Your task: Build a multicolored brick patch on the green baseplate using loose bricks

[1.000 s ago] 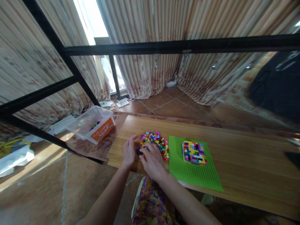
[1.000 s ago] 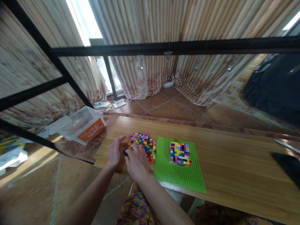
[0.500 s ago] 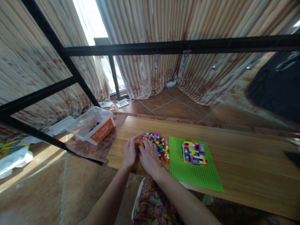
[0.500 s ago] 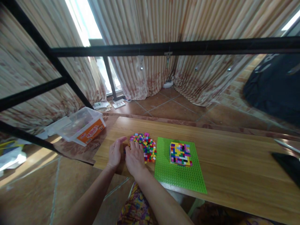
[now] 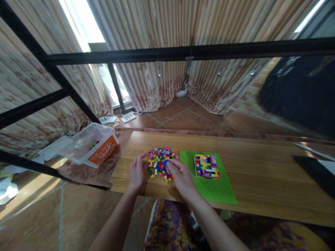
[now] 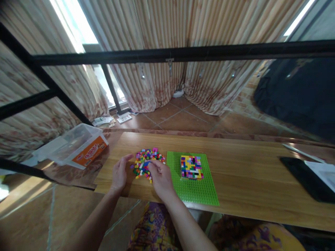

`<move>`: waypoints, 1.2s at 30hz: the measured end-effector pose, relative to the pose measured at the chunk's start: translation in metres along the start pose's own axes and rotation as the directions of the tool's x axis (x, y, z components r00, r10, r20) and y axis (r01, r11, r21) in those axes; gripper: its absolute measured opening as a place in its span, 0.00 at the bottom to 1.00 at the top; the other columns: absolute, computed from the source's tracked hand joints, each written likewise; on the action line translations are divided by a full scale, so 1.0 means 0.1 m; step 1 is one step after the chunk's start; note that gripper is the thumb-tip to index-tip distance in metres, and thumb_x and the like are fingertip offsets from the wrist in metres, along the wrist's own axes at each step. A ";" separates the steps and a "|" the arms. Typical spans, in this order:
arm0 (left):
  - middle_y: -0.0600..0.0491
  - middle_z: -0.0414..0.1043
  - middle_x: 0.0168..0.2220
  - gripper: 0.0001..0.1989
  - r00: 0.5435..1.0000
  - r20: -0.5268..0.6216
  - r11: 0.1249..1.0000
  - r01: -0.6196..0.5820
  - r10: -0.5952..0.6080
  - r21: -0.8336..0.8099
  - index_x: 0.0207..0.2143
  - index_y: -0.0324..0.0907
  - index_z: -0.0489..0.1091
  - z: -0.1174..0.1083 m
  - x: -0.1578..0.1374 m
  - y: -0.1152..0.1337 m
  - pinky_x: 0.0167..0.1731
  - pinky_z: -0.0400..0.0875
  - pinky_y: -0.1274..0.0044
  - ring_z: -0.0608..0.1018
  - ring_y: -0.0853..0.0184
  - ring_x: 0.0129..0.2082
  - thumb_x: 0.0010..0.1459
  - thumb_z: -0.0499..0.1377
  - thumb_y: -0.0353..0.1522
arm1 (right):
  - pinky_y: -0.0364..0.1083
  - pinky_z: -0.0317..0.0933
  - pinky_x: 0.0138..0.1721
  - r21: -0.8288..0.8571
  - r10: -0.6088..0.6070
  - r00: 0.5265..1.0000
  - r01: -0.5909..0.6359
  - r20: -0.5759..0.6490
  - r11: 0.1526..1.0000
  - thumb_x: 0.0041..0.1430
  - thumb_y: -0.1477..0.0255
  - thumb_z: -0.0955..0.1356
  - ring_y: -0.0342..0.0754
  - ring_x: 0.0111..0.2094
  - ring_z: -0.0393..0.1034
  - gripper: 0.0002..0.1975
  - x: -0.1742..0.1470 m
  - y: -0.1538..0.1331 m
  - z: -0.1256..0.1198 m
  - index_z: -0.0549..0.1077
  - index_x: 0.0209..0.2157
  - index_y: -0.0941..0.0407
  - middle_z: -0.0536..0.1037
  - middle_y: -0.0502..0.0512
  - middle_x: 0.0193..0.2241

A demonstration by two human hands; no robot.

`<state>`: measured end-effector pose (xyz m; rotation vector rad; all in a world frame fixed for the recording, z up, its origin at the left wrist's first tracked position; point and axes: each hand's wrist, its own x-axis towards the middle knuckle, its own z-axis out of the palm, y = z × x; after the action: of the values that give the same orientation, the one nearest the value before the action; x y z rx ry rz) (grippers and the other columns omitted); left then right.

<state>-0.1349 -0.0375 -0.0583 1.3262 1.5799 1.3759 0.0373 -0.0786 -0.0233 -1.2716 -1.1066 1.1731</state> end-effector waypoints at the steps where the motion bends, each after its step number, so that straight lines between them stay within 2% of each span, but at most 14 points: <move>1: 0.44 0.78 0.44 0.27 1.000 0.002 1.000 0.006 -0.006 0.001 0.39 0.39 0.76 0.00 0.00 0.02 0.42 0.74 0.69 0.78 0.58 0.46 0.59 0.48 0.50 | 0.47 0.65 0.36 0.079 0.053 0.998 -0.051 -0.016 0.996 0.56 0.59 0.67 0.49 0.33 0.73 0.18 -0.01 -0.03 -0.04 0.78 0.41 0.57 0.80 0.54 0.29; 3: 0.44 0.78 0.44 0.28 1.000 0.007 1.000 0.020 -0.020 0.000 0.39 0.39 0.76 0.01 -0.01 0.05 0.41 0.74 0.70 0.78 0.58 0.46 0.59 0.48 0.51 | 0.46 0.65 0.34 0.178 0.103 0.994 -0.095 -0.040 0.979 0.52 0.57 0.69 0.48 0.31 0.72 0.20 -0.04 -0.08 -0.09 0.79 0.41 0.56 0.80 0.53 0.27; 6: 0.44 0.78 0.44 0.28 0.999 0.015 0.999 0.036 -0.036 -0.006 0.40 0.39 0.76 0.01 -0.02 0.07 0.40 0.75 0.70 0.78 0.58 0.46 0.58 0.49 0.52 | 0.45 0.65 0.33 0.238 0.103 0.994 -0.089 -0.047 0.967 0.49 0.57 0.72 0.46 0.30 0.72 0.20 -0.08 -0.13 -0.12 0.80 0.40 0.55 0.81 0.52 0.28; 14: 0.44 0.78 0.45 0.27 1.000 0.015 1.000 0.025 -0.025 -0.015 0.40 0.38 0.76 0.01 0.00 -0.02 0.40 0.75 0.70 0.78 0.58 0.47 0.59 0.50 0.51 | 0.44 0.65 0.35 0.291 0.085 0.996 -0.071 -0.036 0.954 0.49 0.61 0.73 0.44 0.31 0.72 0.14 -0.16 -0.18 -0.16 0.80 0.36 0.53 0.81 0.50 0.30; 19: 0.44 0.78 0.45 0.27 1.000 0.023 1.000 0.013 -0.013 0.007 0.40 0.38 0.77 0.00 0.02 -0.03 0.43 0.74 0.70 0.77 0.58 0.47 0.59 0.49 0.50 | 0.43 0.66 0.32 0.395 0.123 0.990 -0.086 -0.068 0.915 0.47 0.61 0.74 0.44 0.28 0.73 0.14 -0.19 -0.19 -0.23 0.78 0.34 0.55 0.80 0.50 0.26; 22: 0.44 0.78 0.45 0.27 0.999 0.031 1.000 0.013 -0.013 0.012 0.40 0.38 0.77 0.00 0.02 -0.01 0.44 0.74 0.70 0.77 0.57 0.48 0.59 0.50 0.50 | 0.42 0.64 0.26 0.437 0.127 0.987 -0.070 -0.102 0.897 0.46 0.61 0.74 0.43 0.25 0.72 0.14 -0.22 -0.24 -0.35 0.76 0.32 0.56 0.78 0.50 0.23; 25: 0.45 0.78 0.45 0.26 0.999 0.036 1.000 0.027 -0.027 0.002 0.40 0.39 0.77 0.00 0.01 0.01 0.43 0.75 0.71 0.77 0.57 0.48 0.59 0.50 0.49 | 0.41 0.62 0.22 0.422 0.143 0.973 -0.055 -0.179 0.905 0.45 0.61 0.75 0.42 0.23 0.70 0.15 -0.24 -0.27 -0.59 0.75 0.32 0.56 0.77 0.50 0.23; 27: 0.46 0.78 0.45 0.26 0.998 0.035 0.999 0.049 -0.049 -0.005 0.40 0.39 0.76 0.00 0.01 0.03 0.41 0.76 0.71 0.78 0.58 0.46 0.58 0.51 0.50 | 0.41 0.62 0.22 0.382 0.145 0.953 -0.033 -0.267 0.924 0.44 0.61 0.75 0.42 0.22 0.70 0.16 -0.23 -0.26 -0.83 0.75 0.31 0.56 0.77 0.50 0.24; 30: 0.46 0.79 0.44 0.26 0.998 0.027 0.998 0.053 -0.054 0.019 0.39 0.40 0.76 0.01 0.01 0.05 0.41 0.76 0.71 0.78 0.57 0.46 0.58 0.51 0.50 | 0.42 0.63 0.23 0.259 0.114 0.894 0.003 -0.434 0.966 0.42 0.60 0.74 0.42 0.21 0.68 0.16 -0.18 -0.19 -1.24 0.75 0.31 0.56 0.75 0.49 0.21; 33: 0.48 0.79 0.43 0.25 0.999 0.023 0.998 0.042 -0.043 0.046 0.39 0.41 0.76 0.01 0.02 0.06 0.41 0.76 0.71 0.78 0.57 0.47 0.58 0.50 0.50 | 0.43 0.61 0.23 -0.028 0.023 0.850 -0.044 -0.527 0.999 0.43 0.60 0.72 0.43 0.20 0.65 0.15 -0.10 -0.10 -1.60 0.75 0.30 0.57 0.75 0.51 0.20; 36: 0.49 0.79 0.44 0.23 1.000 0.019 0.994 0.014 -0.017 0.106 0.39 0.43 0.77 -0.01 0.04 0.02 0.47 0.73 0.69 0.78 0.58 0.48 0.59 0.49 0.48 | 0.45 0.64 0.30 -0.345 -0.098 0.867 -0.088 -0.488 0.935 0.49 0.62 0.68 0.47 0.27 0.71 0.14 -0.03 -0.06 -1.78 0.77 0.33 0.58 0.79 0.56 0.27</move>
<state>-0.1366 -0.0338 -0.0556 1.3824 1.6666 1.2812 0.2139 -0.0982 -0.0191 -1.7325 -0.9467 0.5834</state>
